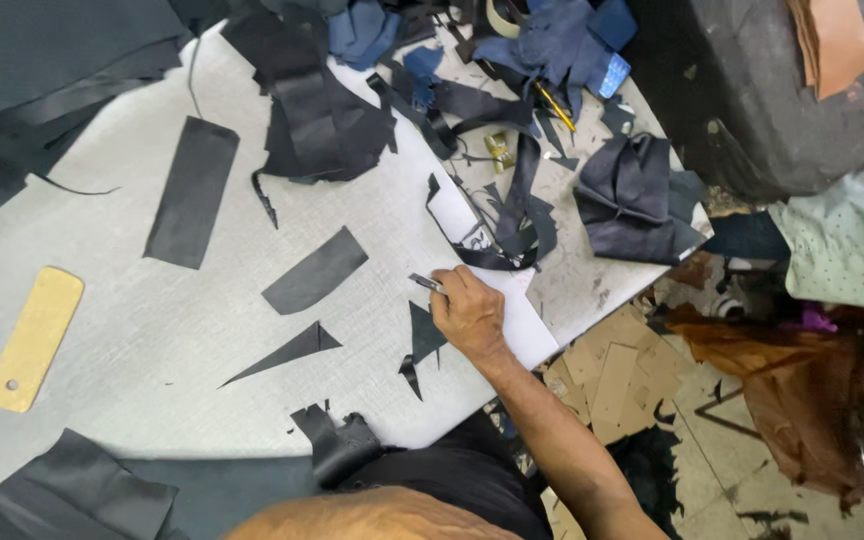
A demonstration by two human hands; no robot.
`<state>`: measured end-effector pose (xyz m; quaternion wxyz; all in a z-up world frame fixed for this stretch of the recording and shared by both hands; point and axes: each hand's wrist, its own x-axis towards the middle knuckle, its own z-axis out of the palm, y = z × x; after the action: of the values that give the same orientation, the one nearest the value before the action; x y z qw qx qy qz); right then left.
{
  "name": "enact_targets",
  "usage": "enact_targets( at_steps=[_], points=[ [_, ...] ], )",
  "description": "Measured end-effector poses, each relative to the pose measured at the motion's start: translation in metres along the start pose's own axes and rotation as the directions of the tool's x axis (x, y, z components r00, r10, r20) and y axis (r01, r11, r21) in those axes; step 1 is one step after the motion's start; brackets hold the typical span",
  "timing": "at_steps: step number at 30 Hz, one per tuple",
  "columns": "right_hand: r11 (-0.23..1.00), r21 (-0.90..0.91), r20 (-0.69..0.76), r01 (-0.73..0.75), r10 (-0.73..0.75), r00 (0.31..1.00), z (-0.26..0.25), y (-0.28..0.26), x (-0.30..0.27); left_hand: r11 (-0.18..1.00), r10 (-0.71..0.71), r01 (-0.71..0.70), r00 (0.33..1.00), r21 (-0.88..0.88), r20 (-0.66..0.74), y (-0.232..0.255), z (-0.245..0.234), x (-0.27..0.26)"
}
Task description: The person cuts black leather pieces on a worktable using a utility knife and a wooden template. They repeatedly position the template, cut along its edges, and remove the cut pieces, accumulating a pile of offcuts.
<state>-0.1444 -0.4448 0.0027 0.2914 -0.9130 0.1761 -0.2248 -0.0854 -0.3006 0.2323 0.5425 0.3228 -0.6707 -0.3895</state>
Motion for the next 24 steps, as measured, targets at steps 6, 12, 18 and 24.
enact_targets(
  at_steps=[6, 12, 18, 24],
  points=[
    [0.996, -0.061, -0.021, 0.063, -0.065, 0.998, 0.007, 0.005, -0.012, 0.972, -0.176, 0.21, 0.947, 0.105, -0.269, -0.012, 0.037, -0.057],
    [0.999, 0.031, 0.126, -0.028, 0.024, 0.992, 0.009, -0.009, 0.002, 0.622, -0.53, 0.769, 0.553, 0.149, -0.643, -0.014, 0.096, -0.169],
    [0.975, 0.137, 0.442, 0.176, -0.22, 0.87, 0.051, -0.077, -0.005, 0.369, -0.397, 0.903, -0.061, -0.22, -0.916, 0.004, 0.175, -0.235],
    [0.92, 0.023, 0.7, 0.391, -0.294, 0.651, 0.086, -0.12, -0.008, 0.09, -0.08, 0.962, -0.249, -0.256, -0.965, -0.005, 0.222, -0.275]
  ],
)
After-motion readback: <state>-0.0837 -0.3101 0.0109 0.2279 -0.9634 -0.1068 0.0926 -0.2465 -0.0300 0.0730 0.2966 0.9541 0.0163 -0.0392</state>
